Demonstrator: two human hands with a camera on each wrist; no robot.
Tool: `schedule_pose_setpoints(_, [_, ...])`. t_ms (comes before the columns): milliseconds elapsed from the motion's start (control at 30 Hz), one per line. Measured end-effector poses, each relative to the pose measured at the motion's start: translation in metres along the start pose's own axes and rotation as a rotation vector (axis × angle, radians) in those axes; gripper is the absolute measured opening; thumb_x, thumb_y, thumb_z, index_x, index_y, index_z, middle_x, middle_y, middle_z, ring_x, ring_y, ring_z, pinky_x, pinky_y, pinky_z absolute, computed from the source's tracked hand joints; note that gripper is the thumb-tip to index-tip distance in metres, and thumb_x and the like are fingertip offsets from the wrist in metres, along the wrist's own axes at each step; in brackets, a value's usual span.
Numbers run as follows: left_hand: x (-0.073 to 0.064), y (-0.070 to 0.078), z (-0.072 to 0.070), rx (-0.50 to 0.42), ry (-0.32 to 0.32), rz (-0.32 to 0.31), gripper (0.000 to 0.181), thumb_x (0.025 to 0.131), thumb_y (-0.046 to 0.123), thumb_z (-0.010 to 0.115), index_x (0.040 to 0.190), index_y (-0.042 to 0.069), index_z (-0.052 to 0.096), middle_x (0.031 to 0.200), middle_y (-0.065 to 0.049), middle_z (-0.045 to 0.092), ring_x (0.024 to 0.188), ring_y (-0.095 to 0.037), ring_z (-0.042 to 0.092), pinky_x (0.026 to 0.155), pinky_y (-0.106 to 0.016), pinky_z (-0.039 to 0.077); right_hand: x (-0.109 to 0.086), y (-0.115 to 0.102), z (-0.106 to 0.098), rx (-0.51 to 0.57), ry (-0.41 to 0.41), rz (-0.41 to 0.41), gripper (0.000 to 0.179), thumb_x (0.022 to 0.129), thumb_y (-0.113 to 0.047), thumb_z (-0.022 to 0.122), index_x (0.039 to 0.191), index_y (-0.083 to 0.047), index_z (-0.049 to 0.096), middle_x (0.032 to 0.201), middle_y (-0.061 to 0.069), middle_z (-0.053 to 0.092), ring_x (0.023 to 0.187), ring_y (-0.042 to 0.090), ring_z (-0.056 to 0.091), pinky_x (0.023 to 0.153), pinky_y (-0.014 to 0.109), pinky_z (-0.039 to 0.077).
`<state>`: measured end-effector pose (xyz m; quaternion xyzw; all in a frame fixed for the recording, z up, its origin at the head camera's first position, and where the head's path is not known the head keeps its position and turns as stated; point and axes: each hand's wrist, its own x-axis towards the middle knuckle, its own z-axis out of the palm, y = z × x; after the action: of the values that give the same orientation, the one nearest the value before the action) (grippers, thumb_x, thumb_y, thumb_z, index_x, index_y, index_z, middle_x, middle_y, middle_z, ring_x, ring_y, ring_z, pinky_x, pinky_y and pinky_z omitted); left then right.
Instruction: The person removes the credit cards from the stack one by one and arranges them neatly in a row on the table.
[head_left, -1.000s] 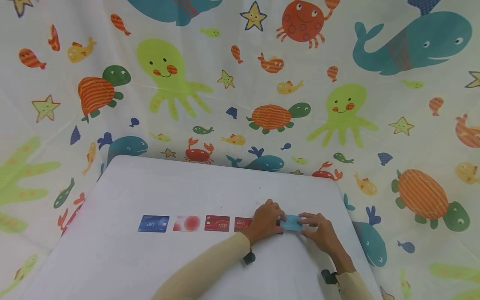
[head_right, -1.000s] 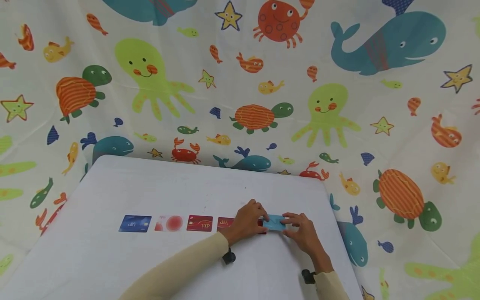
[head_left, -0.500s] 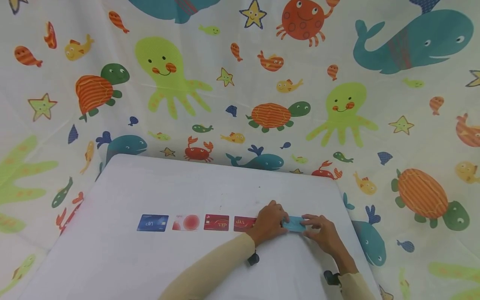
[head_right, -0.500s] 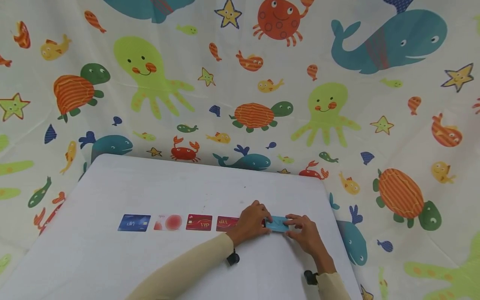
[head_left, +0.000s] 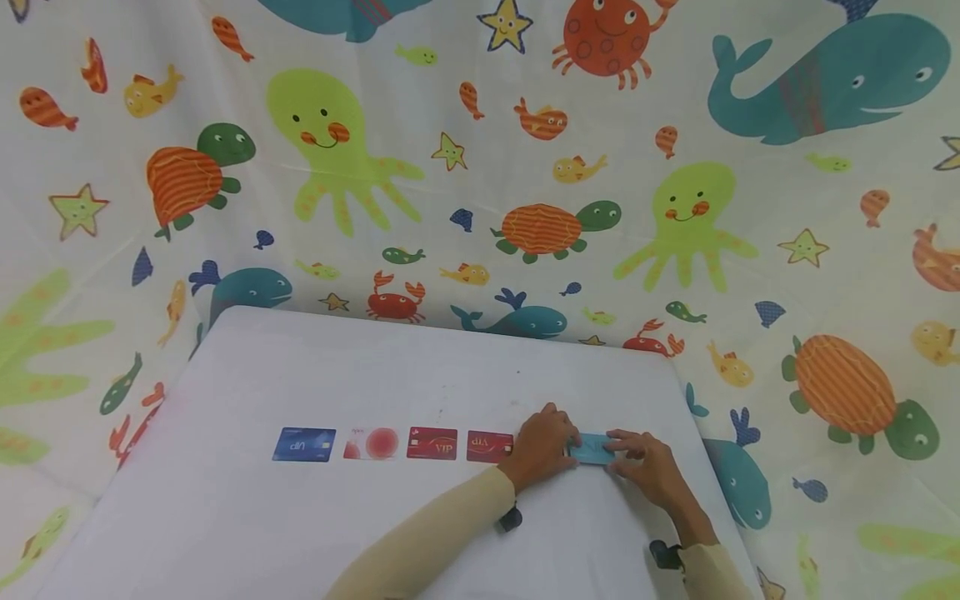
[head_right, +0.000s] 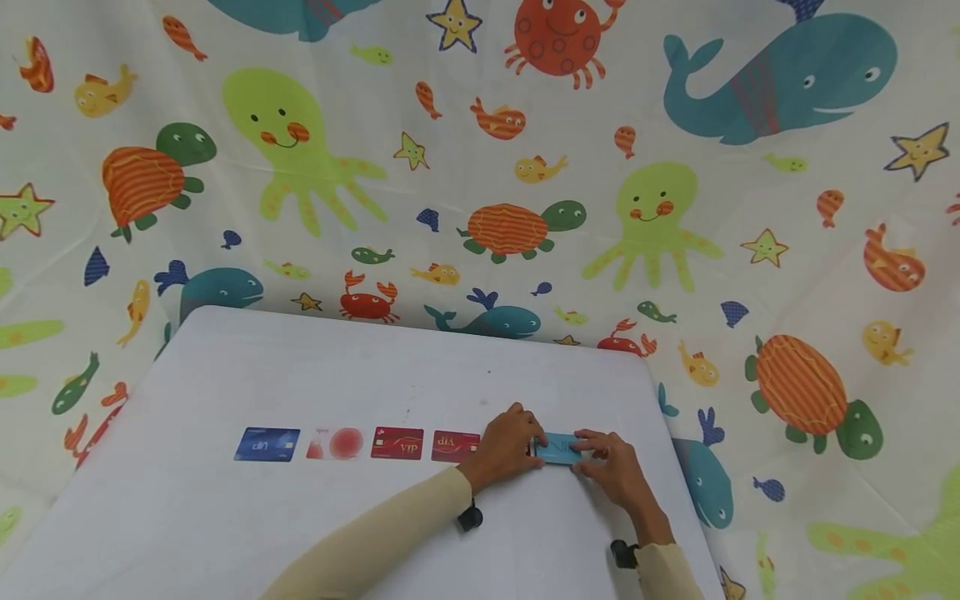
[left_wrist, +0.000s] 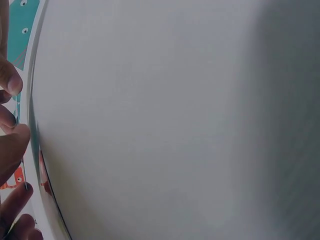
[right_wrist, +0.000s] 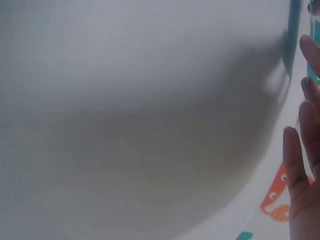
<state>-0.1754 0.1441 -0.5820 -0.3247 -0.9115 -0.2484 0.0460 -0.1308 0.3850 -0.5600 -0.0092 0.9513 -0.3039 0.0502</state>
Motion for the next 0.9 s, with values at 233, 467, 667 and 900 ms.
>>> schedule_pose_setpoints(233, [-0.0010,0.0017,-0.0004,0.022,-0.001,0.000,0.033,0.085,0.046,0.089,0.113,0.029,0.085,0.107,0.009,0.079,0.092,-0.008,0.054,0.075,-0.015,0.046,-0.0002,0.0023,0.0035,0.005,0.001,0.001,0.031,0.089,-0.008,0.085,0.117,-0.022,0.083,0.139,0.005,0.073,0.109,0.020,0.063,0.088,0.025,0.051])
schedule_pose_setpoints(467, [-0.0013,0.0009,0.0049,0.035,0.011,-0.005,0.032,0.085,0.046,0.089,0.112,0.030,0.085,0.106,0.009,0.078,0.090,-0.007,0.053,0.078,-0.016,0.048,-0.0003,-0.0006,0.0061,-0.011,0.012,0.010,0.031,0.089,-0.004,0.083,0.117,-0.019,0.084,0.139,0.006,0.073,0.111,0.023,0.066,0.089,0.028,0.053])
schedule_pose_setpoints(667, [-0.0016,0.0005,0.0072,0.042,0.015,-0.010,0.033,0.085,0.047,0.089,0.112,0.030,0.084,0.107,0.009,0.078,0.092,-0.008,0.053,0.079,-0.017,0.049,0.0009,-0.0010,0.0076,-0.015,0.012,0.032,0.032,0.089,-0.004,0.084,0.117,-0.019,0.084,0.139,0.005,0.073,0.109,0.023,0.067,0.090,0.031,0.054])
schedule_pose_setpoints(900, [-0.0017,0.0007,0.0081,0.047,0.012,-0.010,0.033,0.085,0.047,0.089,0.113,0.030,0.085,0.110,0.009,0.078,0.094,-0.009,0.054,0.079,-0.018,0.049,0.0018,-0.0007,0.0076,-0.009,0.006,0.048,0.032,0.089,-0.004,0.084,0.116,-0.020,0.084,0.140,0.003,0.073,0.110,0.023,0.068,0.091,0.031,0.054])
